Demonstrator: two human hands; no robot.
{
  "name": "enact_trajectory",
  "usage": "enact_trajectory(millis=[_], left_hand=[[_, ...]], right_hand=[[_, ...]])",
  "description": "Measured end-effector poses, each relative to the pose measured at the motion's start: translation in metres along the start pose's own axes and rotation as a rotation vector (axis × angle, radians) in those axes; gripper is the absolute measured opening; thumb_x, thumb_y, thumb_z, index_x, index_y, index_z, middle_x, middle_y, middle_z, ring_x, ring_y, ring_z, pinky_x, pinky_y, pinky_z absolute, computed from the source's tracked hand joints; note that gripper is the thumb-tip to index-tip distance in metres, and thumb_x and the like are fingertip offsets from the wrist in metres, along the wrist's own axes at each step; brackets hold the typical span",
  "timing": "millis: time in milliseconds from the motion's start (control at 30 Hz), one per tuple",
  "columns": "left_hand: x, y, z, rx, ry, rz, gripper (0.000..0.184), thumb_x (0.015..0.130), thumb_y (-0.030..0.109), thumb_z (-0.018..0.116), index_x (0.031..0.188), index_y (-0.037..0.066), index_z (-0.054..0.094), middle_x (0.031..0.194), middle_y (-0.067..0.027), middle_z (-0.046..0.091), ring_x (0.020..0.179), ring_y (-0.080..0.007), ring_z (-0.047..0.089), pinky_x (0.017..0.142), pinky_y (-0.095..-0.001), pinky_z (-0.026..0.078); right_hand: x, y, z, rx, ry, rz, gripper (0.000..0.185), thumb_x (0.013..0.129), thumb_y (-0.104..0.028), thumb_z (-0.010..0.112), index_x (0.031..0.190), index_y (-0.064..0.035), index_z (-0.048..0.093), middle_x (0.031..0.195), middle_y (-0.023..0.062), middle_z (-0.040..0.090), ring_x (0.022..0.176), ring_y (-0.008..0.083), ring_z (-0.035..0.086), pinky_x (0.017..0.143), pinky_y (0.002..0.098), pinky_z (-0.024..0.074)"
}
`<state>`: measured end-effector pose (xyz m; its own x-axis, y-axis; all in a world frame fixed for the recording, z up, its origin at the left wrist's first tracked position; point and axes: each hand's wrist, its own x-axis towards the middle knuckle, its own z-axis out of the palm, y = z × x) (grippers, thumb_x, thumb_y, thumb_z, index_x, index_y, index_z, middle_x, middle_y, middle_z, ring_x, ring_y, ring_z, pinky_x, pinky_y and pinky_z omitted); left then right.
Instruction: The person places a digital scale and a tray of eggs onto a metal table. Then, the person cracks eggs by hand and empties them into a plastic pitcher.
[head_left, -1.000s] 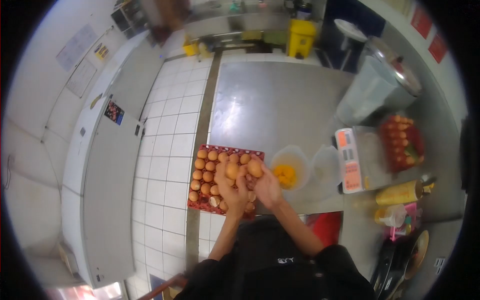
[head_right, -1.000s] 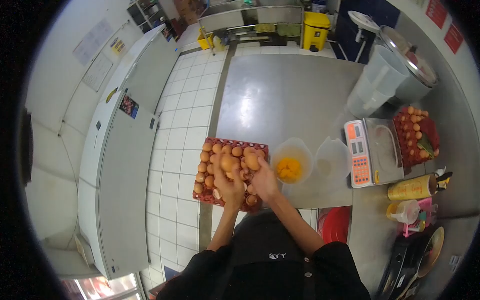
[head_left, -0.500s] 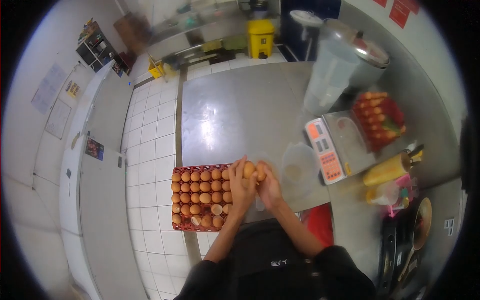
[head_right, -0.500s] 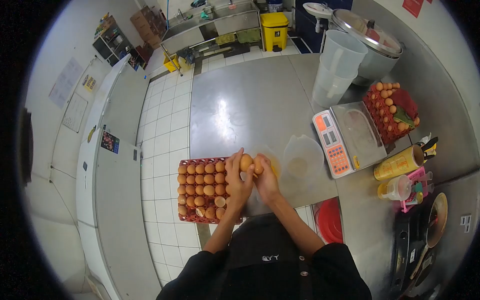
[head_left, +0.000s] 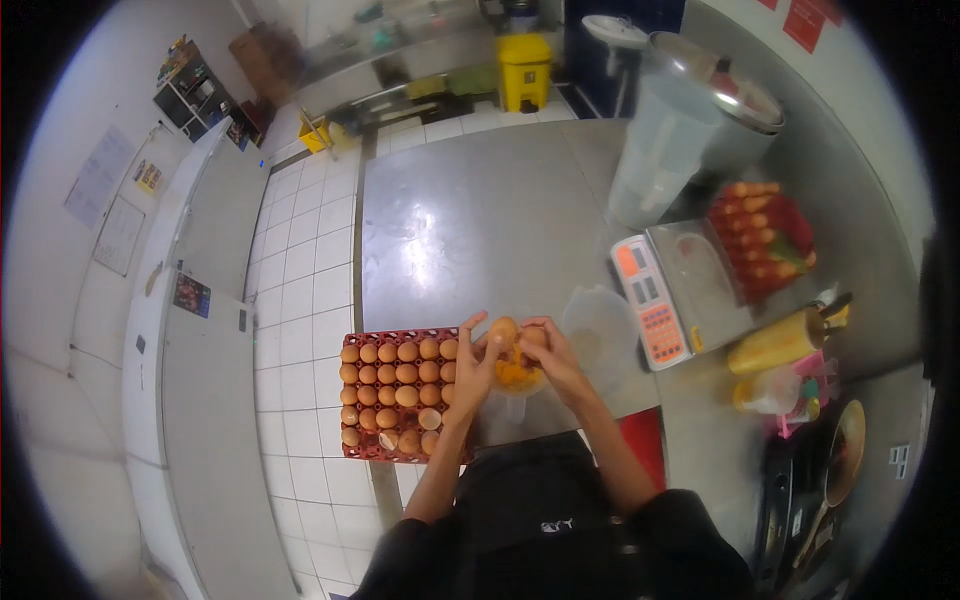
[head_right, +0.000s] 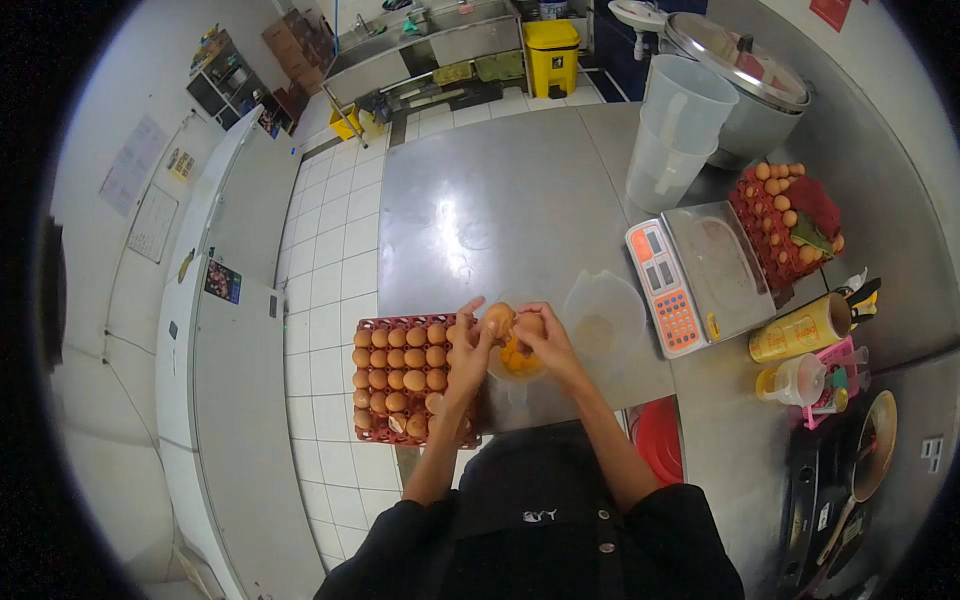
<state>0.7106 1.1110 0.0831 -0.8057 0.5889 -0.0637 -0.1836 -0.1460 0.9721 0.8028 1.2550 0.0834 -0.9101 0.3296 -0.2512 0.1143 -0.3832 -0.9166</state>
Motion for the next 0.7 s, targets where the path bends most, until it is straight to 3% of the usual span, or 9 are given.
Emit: enact_trajectory(millis=[33,100,133,200,300,433,500,633,700], left_hand=[[0.002,-0.001,-0.005,-0.001,0.007,0.003,0.049,0.105,0.017,0.063,0.149,0.001,0.048,0.128,-0.0163,0.064,0.102,-0.0166,0.066,0.089,-0.0287,0.055],[0.005,0.007,-0.009,0.036,-0.075,-0.187,0.042,0.106,0.018,0.060,0.143,0.000,0.052,0.117,-0.0133,0.069,0.097,-0.0168,0.069,0.087,-0.0289,0.056],[0.006,0.011,-0.010,0.035,-0.074,-0.186,0.042,0.106,0.018,0.060,0.143,0.000,0.052,0.117,-0.0133,0.069,0.097,-0.0168,0.069,0.087,-0.0289,0.056],[0.008,0.016,-0.014,0.173,-0.188,-0.082,0.043,0.104,0.019,0.065,0.141,-0.001,0.055,0.116,-0.0108,0.070,0.098,-0.0171,0.069,0.083,-0.0311,0.058],[0.006,0.018,-0.019,0.409,-0.264,0.153,0.040,0.102,0.016,0.068,0.138,0.002,0.060,0.116,-0.0098,0.071,0.094,-0.0163,0.069,0.083,-0.0308,0.059],[0.009,0.031,-0.020,0.554,-0.239,0.041,0.047,0.091,0.011,0.074,0.136,0.006,0.063,0.110,-0.0113,0.072,0.088,-0.0157,0.071,0.079,-0.0301,0.058],[0.016,0.030,-0.023,0.659,-0.290,0.026,0.045,0.086,0.005,0.072,0.131,0.008,0.068,0.111,-0.0120,0.073,0.085,-0.0154,0.072,0.079,-0.0293,0.058],[0.022,0.040,-0.026,0.710,-0.367,0.011,0.044,0.084,0.001,0.069,0.128,0.006,0.069,0.117,-0.0126,0.073,0.088,-0.0181,0.074,0.081,-0.0316,0.059],[0.021,0.049,-0.020,0.653,-0.364,0.336,0.051,0.085,-0.006,0.066,0.134,0.006,0.067,0.127,-0.0148,0.071,0.102,-0.0203,0.073,0.087,-0.0328,0.060]], right_hand=[[0.000,-0.004,0.001,-0.003,-0.007,0.001,0.035,0.101,-0.021,0.066,0.132,-0.0108,0.052,0.106,0.0029,0.063,0.093,0.0135,0.062,0.080,0.0300,0.0522],[-0.004,-0.015,0.004,-0.279,0.003,-0.319,0.040,0.094,-0.013,0.075,0.129,-0.0060,0.059,0.103,0.0039,0.068,0.088,0.0143,0.066,0.081,0.0291,0.0553],[-0.001,-0.016,0.002,-0.280,0.001,-0.319,0.040,0.094,-0.013,0.075,0.129,-0.0060,0.059,0.103,0.0039,0.068,0.088,0.0143,0.066,0.081,0.0291,0.0553],[0.004,-0.018,-0.006,-0.376,-0.056,-0.325,0.041,0.092,-0.006,0.074,0.131,-0.0034,0.064,0.117,0.0066,0.068,0.106,0.0122,0.063,0.094,0.0263,0.0515],[0.005,-0.017,-0.010,-0.415,-0.052,-0.270,0.037,0.091,-0.007,0.074,0.127,-0.0017,0.070,0.115,0.0075,0.072,0.103,0.0137,0.066,0.093,0.0275,0.0529],[0.008,-0.006,-0.008,-0.607,0.018,-0.267,0.037,0.088,-0.008,0.075,0.124,-0.0003,0.071,0.109,0.0092,0.076,0.100,0.0137,0.068,0.091,0.0292,0.0547],[0.009,-0.002,-0.006,-0.636,0.143,-0.348,0.041,0.081,-0.014,0.079,0.120,-0.0050,0.074,0.105,0.0173,0.077,0.097,0.0231,0.075,0.086,0.0323,0.0569],[0.003,-0.008,-0.004,-0.628,0.155,-0.430,0.043,0.081,-0.011,0.077,0.123,-0.0078,0.074,0.102,0.0165,0.076,0.092,0.0261,0.075,0.083,0.0333,0.0575],[-0.007,-0.021,0.002,-0.789,0.235,-0.618,0.045,0.081,-0.007,0.075,0.126,-0.0104,0.073,0.101,0.0137,0.073,0.088,0.0288,0.073,0.080,0.0350,0.0581]])
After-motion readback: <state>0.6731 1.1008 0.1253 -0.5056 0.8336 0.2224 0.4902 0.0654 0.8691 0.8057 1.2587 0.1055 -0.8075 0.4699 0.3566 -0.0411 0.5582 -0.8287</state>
